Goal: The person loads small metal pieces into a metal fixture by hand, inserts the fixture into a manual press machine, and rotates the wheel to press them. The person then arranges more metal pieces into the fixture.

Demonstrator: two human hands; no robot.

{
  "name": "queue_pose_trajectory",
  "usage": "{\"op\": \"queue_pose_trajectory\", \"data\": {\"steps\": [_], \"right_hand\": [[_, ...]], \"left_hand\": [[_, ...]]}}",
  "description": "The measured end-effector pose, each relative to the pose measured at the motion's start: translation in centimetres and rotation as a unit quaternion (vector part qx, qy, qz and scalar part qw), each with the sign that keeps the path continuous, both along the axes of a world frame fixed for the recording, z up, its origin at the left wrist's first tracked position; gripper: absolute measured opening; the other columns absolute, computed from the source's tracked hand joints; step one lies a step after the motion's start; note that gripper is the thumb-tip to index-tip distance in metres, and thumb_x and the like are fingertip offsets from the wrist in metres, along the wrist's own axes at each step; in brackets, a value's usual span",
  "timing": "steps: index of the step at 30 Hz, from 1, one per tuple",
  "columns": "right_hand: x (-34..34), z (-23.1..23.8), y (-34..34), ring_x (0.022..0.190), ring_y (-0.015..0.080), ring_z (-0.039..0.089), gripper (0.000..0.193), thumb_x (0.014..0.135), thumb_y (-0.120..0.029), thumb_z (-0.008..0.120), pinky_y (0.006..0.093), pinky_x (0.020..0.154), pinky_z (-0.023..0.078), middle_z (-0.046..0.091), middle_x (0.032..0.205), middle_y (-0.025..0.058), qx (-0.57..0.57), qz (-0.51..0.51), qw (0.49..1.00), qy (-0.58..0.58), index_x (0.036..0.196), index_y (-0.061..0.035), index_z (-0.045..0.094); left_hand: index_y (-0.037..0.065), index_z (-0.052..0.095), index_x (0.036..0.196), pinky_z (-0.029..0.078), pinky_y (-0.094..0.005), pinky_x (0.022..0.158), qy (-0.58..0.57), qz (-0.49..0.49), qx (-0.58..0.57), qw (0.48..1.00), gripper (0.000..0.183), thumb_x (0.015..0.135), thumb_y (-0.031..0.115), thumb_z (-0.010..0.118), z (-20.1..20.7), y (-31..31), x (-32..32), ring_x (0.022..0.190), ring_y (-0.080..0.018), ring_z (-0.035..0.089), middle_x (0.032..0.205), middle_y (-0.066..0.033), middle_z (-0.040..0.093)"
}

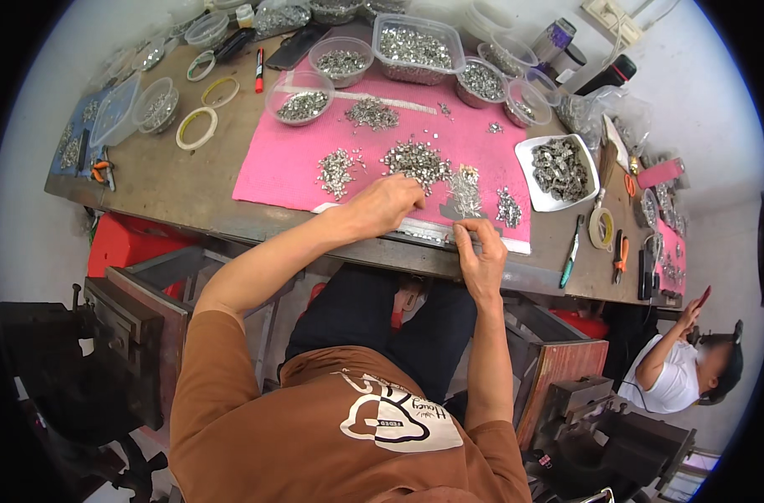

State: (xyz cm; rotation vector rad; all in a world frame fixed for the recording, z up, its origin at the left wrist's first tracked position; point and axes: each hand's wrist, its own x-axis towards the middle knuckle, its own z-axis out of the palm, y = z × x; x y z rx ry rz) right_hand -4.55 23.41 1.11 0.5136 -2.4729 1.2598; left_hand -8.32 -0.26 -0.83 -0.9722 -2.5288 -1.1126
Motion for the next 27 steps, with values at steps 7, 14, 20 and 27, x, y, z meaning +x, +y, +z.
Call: {"op": "queue_pose_trajectory", "data": {"steps": [7, 14, 20, 27], "right_hand": [[-1.5, 0.1, -0.6, 0.082, 0.0271, 0.064, 0.007, 0.089, -0.007, 0.073, 0.0378, 0.079, 0.047, 0.069, 0.087, 0.0098, 0.017, 0.018, 1.000, 0.000, 0.093, -0.0024, 0.070], [-9.2, 1.2, -3.8, 0.078, 0.0331, 0.065, 0.006, 0.086, -0.005, 0.070, 0.0420, 0.072, 0.050, 0.067, 0.084, 0.0139, 0.066, 0.093, 0.991, 0.073, 0.091, -0.0015, 0.069], [-15.9, -0.5, -9.9, 0.084, 0.0373, 0.066, 0.009, 0.088, -0.006, 0.067, 0.0447, 0.075, 0.052, 0.067, 0.088, 0.0163, 0.103, 0.154, 0.979, 0.084, 0.096, -0.0031, 0.072], [-17.1, -0.8, -14.5, 0.096, 0.0371, 0.064, 0.012, 0.087, -0.010, 0.070, 0.0478, 0.084, 0.053, 0.066, 0.096, 0.0158, 0.158, 0.235, 0.957, 0.068, 0.097, -0.0088, 0.076]], "left_hand": [[-0.001, 0.067, 0.092, 0.053, -0.0448, 0.086, 0.002, -0.006, -0.020, 1.000, 0.010, 0.085, -0.002, 0.060, 0.3, 0.5, 0.2, 0.097, -0.0361, 0.061, 0.096, -0.0161, 0.064], [-0.001, 0.067, 0.090, 0.052, -0.0437, 0.088, -0.007, -0.001, -0.026, 1.000, 0.009, 0.083, -0.002, 0.060, 0.5, 0.1, 0.9, 0.097, -0.0359, 0.060, 0.096, -0.0155, 0.064], [0.002, 0.069, 0.089, 0.051, -0.0424, 0.087, -0.019, -0.006, 0.006, 1.000, 0.013, 0.080, -0.003, 0.061, -0.2, 1.2, 0.7, 0.097, -0.0335, 0.057, 0.094, -0.0132, 0.061], [0.007, 0.069, 0.092, 0.042, -0.0425, 0.084, 0.012, 0.047, 0.000, 0.999, 0.009, 0.083, 0.008, 0.070, -1.4, 1.5, 0.4, 0.096, -0.0288, 0.058, 0.093, -0.0089, 0.060]]}}
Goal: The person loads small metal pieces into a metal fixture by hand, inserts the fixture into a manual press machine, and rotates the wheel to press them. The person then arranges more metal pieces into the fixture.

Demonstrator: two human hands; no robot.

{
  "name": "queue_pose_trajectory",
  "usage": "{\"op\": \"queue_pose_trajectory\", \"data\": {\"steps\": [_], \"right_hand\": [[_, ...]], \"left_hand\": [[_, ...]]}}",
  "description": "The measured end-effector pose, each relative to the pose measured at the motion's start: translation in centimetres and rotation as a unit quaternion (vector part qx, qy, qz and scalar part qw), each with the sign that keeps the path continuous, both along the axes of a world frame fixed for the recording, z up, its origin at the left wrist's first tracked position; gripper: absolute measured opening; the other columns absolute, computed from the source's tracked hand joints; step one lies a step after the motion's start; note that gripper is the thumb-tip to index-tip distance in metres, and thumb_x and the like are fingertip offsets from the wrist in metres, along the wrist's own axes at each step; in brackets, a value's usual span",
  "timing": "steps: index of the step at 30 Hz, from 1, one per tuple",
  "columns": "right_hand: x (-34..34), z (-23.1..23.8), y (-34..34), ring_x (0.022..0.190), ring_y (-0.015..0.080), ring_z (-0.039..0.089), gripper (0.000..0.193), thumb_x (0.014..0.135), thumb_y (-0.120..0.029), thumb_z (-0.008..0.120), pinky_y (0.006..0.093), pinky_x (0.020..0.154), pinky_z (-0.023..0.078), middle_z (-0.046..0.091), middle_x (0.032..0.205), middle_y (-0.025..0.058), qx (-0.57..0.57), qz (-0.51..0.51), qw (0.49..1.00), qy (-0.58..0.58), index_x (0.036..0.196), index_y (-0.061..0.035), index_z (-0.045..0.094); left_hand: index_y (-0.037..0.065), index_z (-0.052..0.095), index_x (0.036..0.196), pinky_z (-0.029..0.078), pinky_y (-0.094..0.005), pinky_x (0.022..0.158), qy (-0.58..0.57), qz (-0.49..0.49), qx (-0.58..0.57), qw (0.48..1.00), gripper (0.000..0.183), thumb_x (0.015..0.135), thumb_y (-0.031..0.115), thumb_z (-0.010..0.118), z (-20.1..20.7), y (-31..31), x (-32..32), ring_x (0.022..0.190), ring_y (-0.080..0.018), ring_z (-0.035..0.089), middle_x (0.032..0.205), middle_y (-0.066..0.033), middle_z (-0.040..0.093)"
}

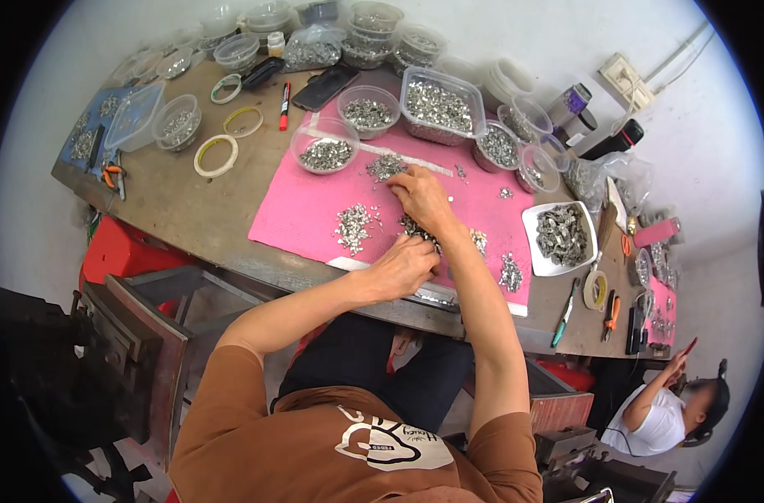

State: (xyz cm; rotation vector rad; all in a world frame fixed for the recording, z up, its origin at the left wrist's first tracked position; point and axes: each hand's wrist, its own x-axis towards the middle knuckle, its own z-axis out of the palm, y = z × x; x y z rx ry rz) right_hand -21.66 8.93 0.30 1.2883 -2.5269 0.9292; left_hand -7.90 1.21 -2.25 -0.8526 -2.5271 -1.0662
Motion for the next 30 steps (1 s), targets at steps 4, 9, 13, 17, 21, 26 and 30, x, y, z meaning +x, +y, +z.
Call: {"op": "queue_pose_trajectory", "data": {"steps": [4, 9, 13, 17, 21, 26, 30], "right_hand": [[-0.4, -0.4, -0.4, 0.096, 0.0359, 0.063, 0.009, 0.085, -0.009, 0.071, 0.0465, 0.087, 0.051, 0.065, 0.094, 0.0145, 0.028, 0.004, 0.998, 0.060, 0.093, -0.0067, 0.075], [-0.1, -0.2, -0.5, 0.095, 0.0358, 0.063, 0.010, 0.083, -0.007, 0.072, 0.0460, 0.088, 0.050, 0.064, 0.093, 0.0150, 0.023, 0.002, 0.998, 0.058, 0.092, -0.0028, 0.072], [0.0, -0.6, -0.3, 0.096, 0.0366, 0.063, 0.010, 0.083, -0.006, 0.072, 0.0466, 0.088, 0.050, 0.065, 0.095, 0.0167, 0.035, -0.015, 0.998, 0.049, 0.093, -0.0023, 0.072], [0.3, -0.8, -0.4, 0.093, 0.0382, 0.064, 0.010, 0.084, -0.007, 0.072, 0.0483, 0.086, 0.050, 0.065, 0.096, 0.0187, 0.020, -0.020, 1.000, 0.010, 0.092, -0.0015, 0.071], [0.7, -0.8, 0.1, 0.092, 0.0398, 0.064, 0.010, 0.084, -0.007, 0.071, 0.0497, 0.083, 0.050, 0.065, 0.095, 0.0201, 0.041, -0.039, 0.997, 0.051, 0.092, -0.0011, 0.069], [1.8, 1.2, 2.6, 0.089, 0.0426, 0.064, 0.008, 0.087, -0.007, 0.068, 0.0503, 0.077, 0.051, 0.066, 0.092, 0.0213, -0.049, -0.057, 0.997, 0.007, 0.091, -0.0005, 0.066], [7.3, 3.7, 8.3, 0.078, 0.0219, 0.068, 0.014, 0.090, -0.005, 0.069, 0.0343, 0.071, 0.053, 0.071, 0.087, 0.0142, -0.108, -0.117, 0.984, -0.078, 0.102, 0.0024, 0.070]], "left_hand": [[0.008, 0.069, 0.089, 0.039, -0.0417, 0.085, 0.026, 0.063, -0.016, 0.998, 0.009, 0.082, 0.012, 0.073, 0.4, -0.1, 0.2, 0.095, -0.0270, 0.058, 0.091, -0.0078, 0.060], [0.009, 0.070, 0.087, 0.038, -0.0415, 0.086, 0.054, 0.076, -0.037, 0.995, 0.009, 0.082, 0.014, 0.075, -0.4, -0.1, 0.0, 0.094, -0.0259, 0.057, 0.089, -0.0075, 0.060], [0.008, 0.072, 0.087, 0.038, -0.0419, 0.087, 0.054, 0.070, -0.054, 0.995, 0.008, 0.082, 0.014, 0.074, -0.1, -0.2, 0.2, 0.094, -0.0261, 0.057, 0.089, -0.0080, 0.061], [0.007, 0.071, 0.088, 0.038, -0.0431, 0.088, 0.051, 0.077, -0.084, 0.992, 0.008, 0.083, 0.013, 0.073, 0.4, -0.2, 0.6, 0.094, -0.0265, 0.058, 0.091, -0.0088, 0.062], [0.006, 0.069, 0.090, 0.038, -0.0433, 0.087, 0.071, 0.078, -0.096, 0.990, 0.009, 0.083, 0.012, 0.071, 0.5, 0.4, 0.7, 0.094, -0.0271, 0.058, 0.091, -0.0095, 0.062], [0.006, 0.066, 0.094, 0.038, -0.0437, 0.084, 0.044, 0.085, -0.062, 0.993, 0.010, 0.084, 0.008, 0.066, 0.3, 0.2, 0.7, 0.094, -0.0292, 0.059, 0.093, -0.0098, 0.064], [0.005, 0.058, 0.097, 0.041, -0.0413, 0.082, -0.027, 0.016, 0.094, 0.995, 0.008, 0.090, 0.003, 0.063, 2.0, 0.2, 2.7, 0.088, -0.0299, 0.059, 0.088, -0.0105, 0.061]]}}
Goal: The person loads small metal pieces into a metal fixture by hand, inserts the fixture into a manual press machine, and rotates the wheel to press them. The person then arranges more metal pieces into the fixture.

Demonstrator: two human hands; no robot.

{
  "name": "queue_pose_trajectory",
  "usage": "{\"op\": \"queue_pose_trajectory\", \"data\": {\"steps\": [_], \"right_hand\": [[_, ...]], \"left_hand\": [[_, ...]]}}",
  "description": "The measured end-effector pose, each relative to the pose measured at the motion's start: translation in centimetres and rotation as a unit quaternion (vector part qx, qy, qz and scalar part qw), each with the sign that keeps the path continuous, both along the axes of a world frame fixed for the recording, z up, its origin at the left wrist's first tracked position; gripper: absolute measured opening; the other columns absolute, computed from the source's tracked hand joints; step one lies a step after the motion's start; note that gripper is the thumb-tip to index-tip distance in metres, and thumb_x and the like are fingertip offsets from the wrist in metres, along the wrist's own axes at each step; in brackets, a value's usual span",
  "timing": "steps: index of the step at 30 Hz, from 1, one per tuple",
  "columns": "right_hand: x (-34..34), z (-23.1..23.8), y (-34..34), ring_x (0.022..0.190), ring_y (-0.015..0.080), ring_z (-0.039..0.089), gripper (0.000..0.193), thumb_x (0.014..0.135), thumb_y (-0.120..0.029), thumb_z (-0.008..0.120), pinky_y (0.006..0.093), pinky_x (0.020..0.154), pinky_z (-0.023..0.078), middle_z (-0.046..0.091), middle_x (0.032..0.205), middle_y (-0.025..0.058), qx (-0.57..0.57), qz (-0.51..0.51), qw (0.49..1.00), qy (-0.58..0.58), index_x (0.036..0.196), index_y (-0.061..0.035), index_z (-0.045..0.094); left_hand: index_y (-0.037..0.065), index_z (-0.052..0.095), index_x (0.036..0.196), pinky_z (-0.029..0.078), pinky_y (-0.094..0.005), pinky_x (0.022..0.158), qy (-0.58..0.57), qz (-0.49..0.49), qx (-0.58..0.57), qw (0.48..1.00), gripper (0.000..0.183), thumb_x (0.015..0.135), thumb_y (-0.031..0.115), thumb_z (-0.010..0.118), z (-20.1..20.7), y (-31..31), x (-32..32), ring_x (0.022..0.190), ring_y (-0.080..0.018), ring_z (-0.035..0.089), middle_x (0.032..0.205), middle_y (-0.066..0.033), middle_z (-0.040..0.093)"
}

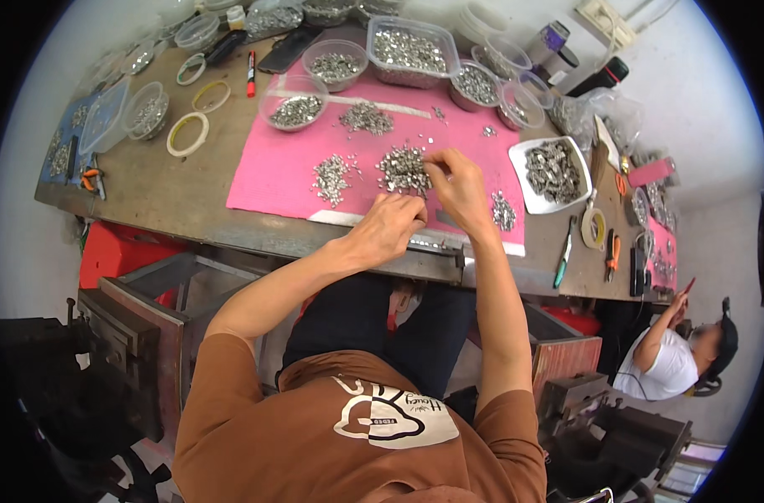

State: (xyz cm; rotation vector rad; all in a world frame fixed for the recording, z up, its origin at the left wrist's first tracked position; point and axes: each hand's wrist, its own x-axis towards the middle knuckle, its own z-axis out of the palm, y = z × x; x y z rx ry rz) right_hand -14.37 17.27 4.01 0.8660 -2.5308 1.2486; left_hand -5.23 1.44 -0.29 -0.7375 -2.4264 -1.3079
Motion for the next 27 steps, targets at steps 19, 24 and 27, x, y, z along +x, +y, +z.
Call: {"op": "queue_pose_trajectory", "data": {"steps": [19, 24, 27], "right_hand": [[10.9, -2.8, 6.6, 0.082, 0.0206, 0.064, 0.007, 0.092, 0.002, 0.068, 0.0309, 0.077, 0.052, 0.066, 0.093, 0.0108, -0.105, -0.107, 0.988, -0.029, 0.098, 0.0023, 0.067], [11.3, -3.5, 5.7, 0.088, 0.0293, 0.060, 0.010, 0.086, 0.003, 0.070, 0.0394, 0.080, 0.048, 0.066, 0.094, 0.0112, -0.082, -0.090, 0.992, 0.021, 0.094, -0.0008, 0.065], [11.4, -3.8, 5.4, 0.088, 0.0296, 0.060, 0.011, 0.086, 0.002, 0.071, 0.0394, 0.081, 0.047, 0.066, 0.094, 0.0103, -0.063, -0.089, 0.993, 0.043, 0.094, -0.0015, 0.066]], "left_hand": [[0.001, 0.059, 0.096, 0.049, -0.0417, 0.076, 0.112, 0.054, -0.078, 0.989, 0.015, 0.085, 0.001, 0.070, -0.2, 2.9, 3.1, 0.084, -0.0307, 0.059, 0.090, -0.0116, 0.060], [0.003, 0.065, 0.098, 0.051, -0.0393, 0.078, 0.145, 0.070, -0.080, 0.984, 0.015, 0.085, 0.008, 0.072, -0.9, 3.0, 3.3, 0.088, -0.0288, 0.061, 0.094, -0.0097, 0.063], [0.005, 0.069, 0.104, 0.051, -0.0396, 0.081, 0.173, 0.080, -0.079, 0.978, 0.021, 0.084, 0.010, 0.074, -1.4, 2.3, 3.7, 0.092, -0.0270, 0.062, 0.100, -0.0081, 0.067]]}}
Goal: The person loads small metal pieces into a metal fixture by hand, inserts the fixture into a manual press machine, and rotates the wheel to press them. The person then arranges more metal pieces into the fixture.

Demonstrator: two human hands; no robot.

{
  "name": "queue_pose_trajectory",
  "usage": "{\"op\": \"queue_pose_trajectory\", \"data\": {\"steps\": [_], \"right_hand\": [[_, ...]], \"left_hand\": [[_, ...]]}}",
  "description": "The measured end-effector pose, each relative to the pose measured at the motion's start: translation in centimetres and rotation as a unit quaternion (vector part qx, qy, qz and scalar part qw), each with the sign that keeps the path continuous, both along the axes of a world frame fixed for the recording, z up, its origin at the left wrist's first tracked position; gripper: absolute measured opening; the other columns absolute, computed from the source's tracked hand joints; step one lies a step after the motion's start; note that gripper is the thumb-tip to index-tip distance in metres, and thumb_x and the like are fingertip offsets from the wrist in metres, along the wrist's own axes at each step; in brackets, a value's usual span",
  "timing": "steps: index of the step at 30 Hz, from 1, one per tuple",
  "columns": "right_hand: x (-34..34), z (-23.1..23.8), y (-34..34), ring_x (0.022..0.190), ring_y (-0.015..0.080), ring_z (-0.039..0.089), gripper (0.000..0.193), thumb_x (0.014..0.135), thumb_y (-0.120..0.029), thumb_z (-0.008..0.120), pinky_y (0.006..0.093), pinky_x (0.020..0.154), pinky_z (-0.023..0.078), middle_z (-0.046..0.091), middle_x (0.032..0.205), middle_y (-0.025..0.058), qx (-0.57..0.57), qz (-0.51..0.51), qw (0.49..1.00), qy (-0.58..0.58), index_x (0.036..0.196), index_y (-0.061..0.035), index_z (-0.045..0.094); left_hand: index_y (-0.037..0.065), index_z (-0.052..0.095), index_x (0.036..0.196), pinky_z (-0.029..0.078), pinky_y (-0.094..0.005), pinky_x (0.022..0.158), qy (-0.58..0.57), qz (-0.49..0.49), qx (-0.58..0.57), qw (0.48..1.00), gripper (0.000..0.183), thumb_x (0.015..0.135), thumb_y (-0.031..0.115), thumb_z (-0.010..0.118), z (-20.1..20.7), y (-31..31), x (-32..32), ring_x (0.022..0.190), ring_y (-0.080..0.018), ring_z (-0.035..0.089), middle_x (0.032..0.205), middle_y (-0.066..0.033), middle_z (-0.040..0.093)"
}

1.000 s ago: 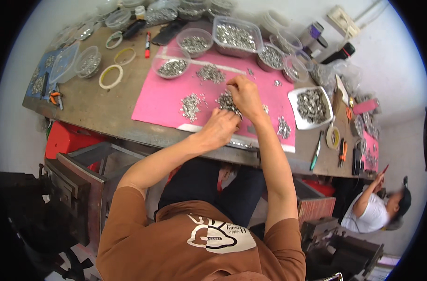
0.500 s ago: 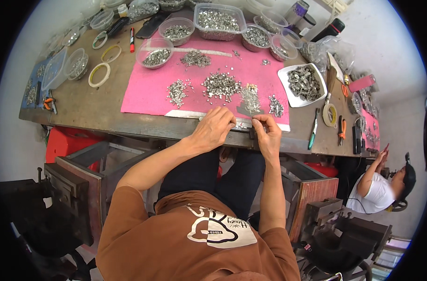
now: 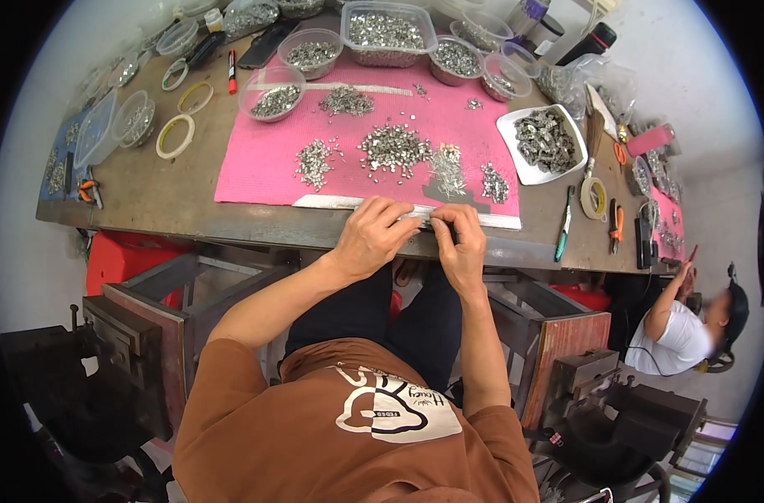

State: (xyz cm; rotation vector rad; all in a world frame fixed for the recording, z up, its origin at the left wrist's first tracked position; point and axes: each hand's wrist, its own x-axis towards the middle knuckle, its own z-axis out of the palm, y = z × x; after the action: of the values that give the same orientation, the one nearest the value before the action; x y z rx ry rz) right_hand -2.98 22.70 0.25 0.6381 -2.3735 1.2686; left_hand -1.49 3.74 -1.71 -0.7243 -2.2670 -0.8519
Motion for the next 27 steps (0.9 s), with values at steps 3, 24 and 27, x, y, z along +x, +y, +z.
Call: {"op": "queue_pose_trajectory", "data": {"steps": [3, 24, 27], "right_hand": [[0.0, -0.1, -0.2, 0.089, 0.0299, 0.060, 0.012, 0.085, 0.001, 0.073, 0.0400, 0.082, 0.046, 0.066, 0.094, 0.0094, 0.021, -0.002, 1.000, 0.013, 0.094, -0.0025, 0.066], [0.1, 0.3, 0.8, 0.104, 0.0256, 0.064, 0.028, 0.084, 0.002, 0.072, 0.0381, 0.087, 0.050, 0.070, 0.106, 0.0104, -0.017, 0.036, 0.993, -0.107, 0.111, -0.0025, 0.070], [1.1, 0.5, 3.6, 0.110, 0.0237, 0.063, 0.046, 0.081, 0.001, 0.074, 0.0363, 0.096, 0.050, 0.068, 0.115, 0.0123, -0.015, 0.015, 0.990, -0.138, 0.126, -0.0009, 0.064]], "left_hand": [[0.006, 0.071, 0.111, 0.050, -0.0416, 0.085, 0.011, 0.010, -0.002, 1.000, 0.029, 0.083, 0.010, 0.075, -0.6, -0.2, 0.1, 0.093, -0.0263, 0.062, 0.103, -0.0075, 0.068], [0.006, 0.064, 0.125, 0.045, -0.0436, 0.092, -0.025, 0.028, 0.036, 0.999, 0.043, 0.084, 0.012, 0.076, -0.6, -0.7, 0.6, 0.096, -0.0278, 0.061, 0.100, -0.0084, 0.068], [0.008, 0.063, 0.127, 0.039, -0.0486, 0.098, -0.037, 0.045, 0.015, 0.998, 0.050, 0.082, 0.022, 0.079, 1.2, -1.2, 1.0, 0.107, -0.0288, 0.058, 0.116, -0.0086, 0.065]]}}
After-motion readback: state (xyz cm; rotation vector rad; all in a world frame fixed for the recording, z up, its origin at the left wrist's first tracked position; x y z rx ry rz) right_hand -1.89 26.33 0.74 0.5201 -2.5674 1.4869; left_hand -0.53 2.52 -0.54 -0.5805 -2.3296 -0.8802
